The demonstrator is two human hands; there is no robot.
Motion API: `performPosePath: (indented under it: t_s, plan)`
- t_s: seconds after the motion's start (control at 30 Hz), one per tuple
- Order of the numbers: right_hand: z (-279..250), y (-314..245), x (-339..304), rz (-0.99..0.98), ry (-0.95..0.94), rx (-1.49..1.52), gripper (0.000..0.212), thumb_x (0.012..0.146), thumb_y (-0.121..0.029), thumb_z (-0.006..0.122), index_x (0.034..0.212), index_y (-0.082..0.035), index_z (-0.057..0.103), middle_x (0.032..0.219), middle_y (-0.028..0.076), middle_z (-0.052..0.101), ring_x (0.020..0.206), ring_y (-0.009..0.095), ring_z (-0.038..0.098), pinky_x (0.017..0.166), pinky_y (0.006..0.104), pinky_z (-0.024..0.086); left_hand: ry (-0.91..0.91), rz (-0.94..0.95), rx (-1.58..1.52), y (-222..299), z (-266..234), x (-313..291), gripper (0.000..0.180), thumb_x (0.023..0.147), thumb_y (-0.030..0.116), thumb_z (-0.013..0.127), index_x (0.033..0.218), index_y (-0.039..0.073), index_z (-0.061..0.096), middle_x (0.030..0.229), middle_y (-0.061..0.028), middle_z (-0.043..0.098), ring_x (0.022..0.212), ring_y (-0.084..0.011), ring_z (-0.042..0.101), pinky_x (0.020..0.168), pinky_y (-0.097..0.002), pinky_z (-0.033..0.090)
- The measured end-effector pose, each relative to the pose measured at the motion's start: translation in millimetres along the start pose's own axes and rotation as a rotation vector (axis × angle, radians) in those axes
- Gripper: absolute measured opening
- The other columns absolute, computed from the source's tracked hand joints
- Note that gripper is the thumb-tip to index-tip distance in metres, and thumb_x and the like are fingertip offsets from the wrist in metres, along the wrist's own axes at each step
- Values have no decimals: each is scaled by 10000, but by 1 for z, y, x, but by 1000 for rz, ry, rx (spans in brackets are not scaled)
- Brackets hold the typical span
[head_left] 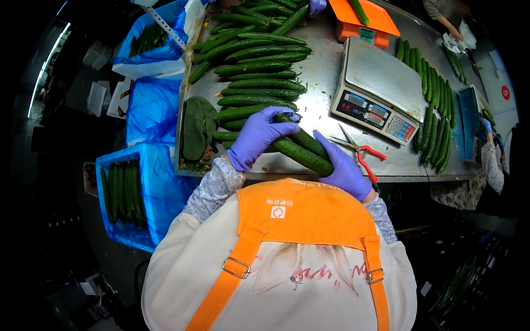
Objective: The person sorts cucumbers by size and quality at a metal processing station, using scissors to trim stems and placing individual cucumbers on a digital scale before arranging them on the table or in blue crates.
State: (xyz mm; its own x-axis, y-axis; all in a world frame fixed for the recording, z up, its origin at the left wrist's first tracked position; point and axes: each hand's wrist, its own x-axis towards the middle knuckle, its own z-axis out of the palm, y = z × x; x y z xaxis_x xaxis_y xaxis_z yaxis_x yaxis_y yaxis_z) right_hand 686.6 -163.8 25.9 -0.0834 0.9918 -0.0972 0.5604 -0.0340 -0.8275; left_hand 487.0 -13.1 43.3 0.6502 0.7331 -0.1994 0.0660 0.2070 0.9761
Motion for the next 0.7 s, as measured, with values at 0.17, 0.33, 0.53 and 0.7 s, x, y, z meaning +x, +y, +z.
performPosePath:
  t_s: [0.17, 0.33, 0.53, 0.7]
  plan:
    - [8, -2, 7, -179, 258, -632, 954, 613, -97, 735, 1489, -155, 360, 1037, 92, 563, 913, 268, 557, 817, 384, 412, -25, 99, -78, -9, -2, -11, 568, 816, -45, 694, 1347, 17, 502, 1192, -116, 639, 1083, -162, 605, 899, -268, 520]
    - [17, 5, 8, -215, 395, -769, 945, 609, -90, 741, 1479, -164, 380, 1057, 85, 556, 926, 253, 559, 835, 400, 409, -56, 164, -216, -11, -1, -15, 612, 868, -14, 635, 1434, 32, 406, 1228, -131, 623, 1097, -172, 601, 910, -266, 512]
    - [11, 7, 10, -205, 255, -485, 983, 593, -78, 755, 1490, -164, 361, 1028, 104, 558, 937, 278, 558, 837, 387, 418, -38, 140, -205, -22, -12, -9, 485, 1014, 247, 481, 1440, 35, 392, 1282, -170, 591, 1133, -200, 598, 939, -294, 504]
    - [9, 13, 10, -162, 101, -69, 1020, 581, -71, 764, 1502, -152, 333, 1044, 127, 568, 973, 324, 557, 881, 393, 437, -53, 31, -370, -9, -10, -12, 516, 1033, 351, 432, 1430, 24, 398, 1273, -197, 591, 1160, -223, 597, 947, -310, 506]
